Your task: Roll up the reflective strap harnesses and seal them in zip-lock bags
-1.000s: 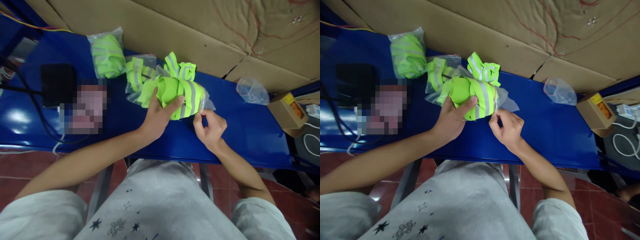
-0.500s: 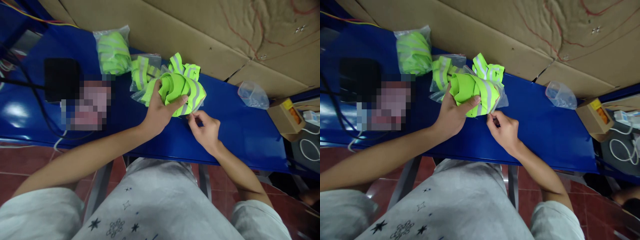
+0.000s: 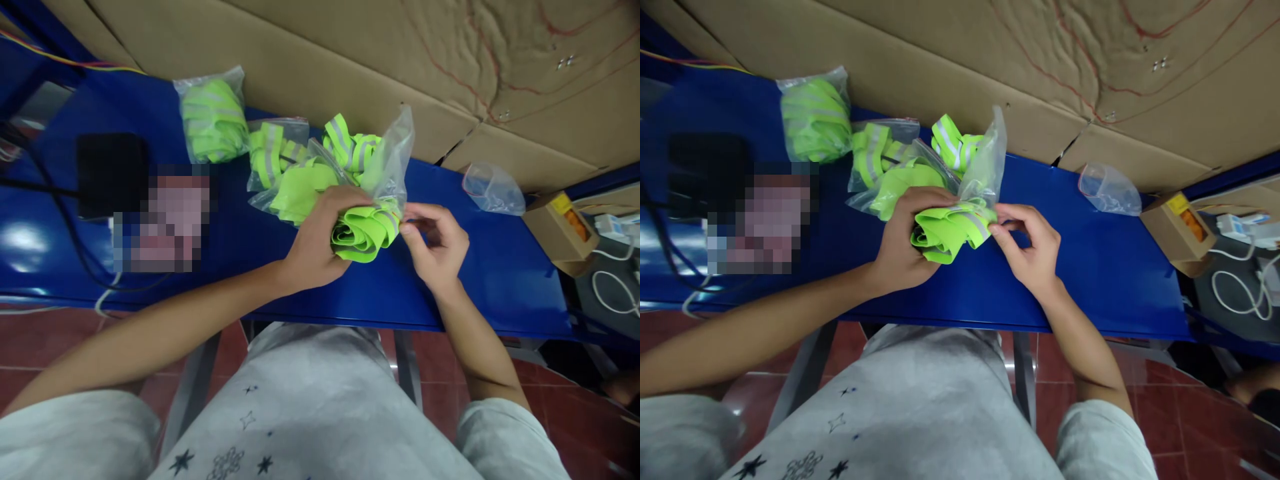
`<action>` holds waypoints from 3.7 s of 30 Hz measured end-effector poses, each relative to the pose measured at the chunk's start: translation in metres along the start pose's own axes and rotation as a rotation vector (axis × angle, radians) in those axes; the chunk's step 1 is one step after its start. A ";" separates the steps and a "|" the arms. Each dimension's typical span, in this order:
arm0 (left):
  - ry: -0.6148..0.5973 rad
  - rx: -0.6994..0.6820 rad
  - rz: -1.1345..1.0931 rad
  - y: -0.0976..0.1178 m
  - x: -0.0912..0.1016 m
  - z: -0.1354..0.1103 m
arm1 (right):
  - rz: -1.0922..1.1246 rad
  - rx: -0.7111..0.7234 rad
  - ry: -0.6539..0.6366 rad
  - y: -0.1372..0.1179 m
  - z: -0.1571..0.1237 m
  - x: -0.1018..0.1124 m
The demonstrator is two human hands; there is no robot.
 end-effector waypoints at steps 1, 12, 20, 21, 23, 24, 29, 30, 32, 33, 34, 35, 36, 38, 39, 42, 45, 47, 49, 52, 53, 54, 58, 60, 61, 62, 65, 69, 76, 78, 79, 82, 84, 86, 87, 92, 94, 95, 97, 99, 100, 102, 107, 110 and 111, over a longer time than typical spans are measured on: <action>0.018 0.025 -0.007 -0.004 0.002 0.001 | -0.020 -0.009 0.003 0.000 0.000 0.000; 0.074 -0.023 0.062 -0.005 0.005 -0.001 | -0.259 0.089 -0.015 -0.021 -0.001 -0.012; 0.152 -0.387 0.407 0.020 -0.001 -0.015 | -0.121 0.015 -0.002 -0.022 -0.014 -0.023; 0.151 -0.375 0.430 0.019 0.000 -0.015 | -0.075 0.002 0.010 -0.021 -0.015 -0.023; 0.161 -0.355 0.426 0.019 0.003 -0.013 | -0.010 -0.004 0.048 -0.021 -0.017 -0.024; 0.179 -0.349 0.407 0.021 0.007 -0.012 | 0.002 0.001 0.065 -0.021 -0.017 -0.023; 0.275 -0.375 0.318 0.032 0.018 -0.010 | 0.029 -0.023 0.093 -0.006 -0.021 -0.024; 0.266 -0.412 0.311 0.034 0.016 -0.012 | 0.026 -0.032 0.090 -0.003 -0.021 -0.024; 0.244 -0.438 0.288 0.034 0.013 -0.015 | -0.022 -0.020 0.084 -0.003 -0.020 -0.021; 0.240 -0.420 0.266 0.031 0.013 -0.015 | -0.057 0.004 0.089 -0.005 -0.018 -0.019; 0.232 -0.377 0.245 0.026 0.013 -0.014 | -0.090 0.036 0.101 -0.010 -0.016 -0.017; 0.225 -0.322 0.230 0.020 0.013 -0.013 | -0.118 0.072 0.114 -0.014 -0.013 -0.014; 0.224 -0.274 0.222 0.015 0.013 -0.012 | -0.140 0.110 0.125 -0.019 -0.011 -0.013; 0.235 -0.225 0.216 0.011 0.013 -0.012 | -0.169 0.167 0.136 -0.026 -0.007 -0.011; 0.244 -0.213 0.209 0.012 0.013 -0.012 | -0.181 0.176 0.135 -0.027 -0.006 -0.011; 0.258 -0.191 0.129 0.016 0.012 -0.011 | -0.224 0.147 0.131 -0.023 -0.006 -0.009; 0.238 -0.123 0.060 0.016 0.009 -0.009 | -0.306 0.140 0.123 -0.024 -0.005 -0.007; 0.223 -0.083 0.044 0.014 0.007 -0.008 | -0.335 0.154 0.116 -0.028 -0.004 -0.008; 0.223 -0.065 0.062 0.013 0.007 -0.008 | -0.300 0.143 0.113 -0.030 -0.004 -0.012; 0.253 -0.122 0.134 0.016 0.008 -0.010 | -0.178 0.103 0.117 -0.028 -0.008 -0.019; 0.268 -0.151 0.154 0.018 0.009 -0.011 | -0.143 0.091 0.117 -0.027 -0.010 -0.021; 0.279 -0.178 0.172 0.019 0.009 -0.011 | -0.118 0.078 0.118 -0.026 -0.012 -0.023; 0.300 -0.275 0.202 0.028 0.008 -0.015 | -0.085 0.086 0.135 -0.028 -0.014 -0.022; 0.293 -0.207 0.171 0.026 0.009 -0.011 | -0.099 0.111 0.144 -0.031 -0.011 -0.020; 0.290 -0.150 0.139 0.022 0.010 -0.008 | -0.114 0.110 0.147 -0.031 -0.009 -0.018; 0.290 -0.081 0.101 0.017 0.012 -0.005 | -0.134 0.099 0.145 -0.030 -0.007 -0.017; 0.294 0.092 -0.008 -0.003 0.016 0.002 | -0.201 0.031 0.102 -0.020 -0.001 -0.017; 0.251 0.192 -0.022 -0.026 0.009 0.002 | -0.252 0.022 0.050 -0.013 0.000 -0.018; 0.199 0.150 0.023 -0.035 0.001 0.000 | -0.371 0.201 -0.047 -0.024 -0.006 -0.031; 0.217 0.153 0.013 -0.040 0.006 0.003 | -0.367 0.207 -0.112 -0.022 -0.008 -0.039; 0.228 0.158 0.003 -0.042 0.009 0.005 | -0.356 0.199 -0.136 -0.021 -0.009 -0.042; 0.240 0.204 -0.054 -0.050 0.017 0.012 | -0.279 0.141 -0.173 -0.016 -0.010 -0.047; 0.225 0.275 -0.132 -0.055 0.018 0.016 | -0.225 0.085 -0.153 -0.012 -0.010 -0.045; 0.212 0.358 -0.241 -0.059 0.018 0.017 | -0.210 0.052 -0.105 -0.009 -0.009 -0.040; 0.215 0.399 -0.300 -0.060 0.017 0.017 | -0.212 0.050 -0.082 -0.008 -0.008 -0.039; 0.271 0.536 -0.496 -0.059 0.015 0.013 | -0.084 0.018 -0.010 -0.004 -0.010 -0.039; 0.294 0.569 -0.520 -0.058 0.016 0.014 | 0.009 -0.028 0.011 -0.001 -0.013 -0.042; 0.306 0.581 -0.537 -0.058 0.016 0.014 | 0.062 -0.045 0.009 0.000 -0.015 -0.044; 0.311 0.602 -0.598 -0.058 0.016 0.015 | 0.175 -0.049 -0.011 -0.001 -0.016 -0.049; 0.298 0.623 -0.677 -0.057 0.014 0.016 | 0.270 -0.025 -0.012 -0.003 -0.016 -0.051; 0.290 0.634 -0.707 -0.056 0.012 0.016 | 0.297 -0.016 0.001 -0.004 -0.015 -0.050; 0.279 0.667 -0.741 -0.053 0.007 0.013 | 0.301 -0.004 0.044 -0.006 -0.012 -0.045; 0.273 0.743 -0.810 -0.048 -0.008 0.002 | 0.160 0.024 0.126 -0.017 -0.005 -0.032; 0.309 0.735 -0.785 -0.046 -0.007 0.000 | 0.080 -0.007 0.131 -0.023 -0.001 -0.032; 0.319 0.727 -0.770 -0.046 -0.005 0.001 | 0.059 -0.016 0.128 -0.025 0.000 -0.033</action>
Point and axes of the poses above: each hand's wrist, its own z-axis towards the middle knuckle, its own x-axis out of the back of the hand, y = z × x, the point moved 9 cm from there along z, towards the middle knuckle, and after that the axes turned 14 degrees about x, right-handed, at the moved point
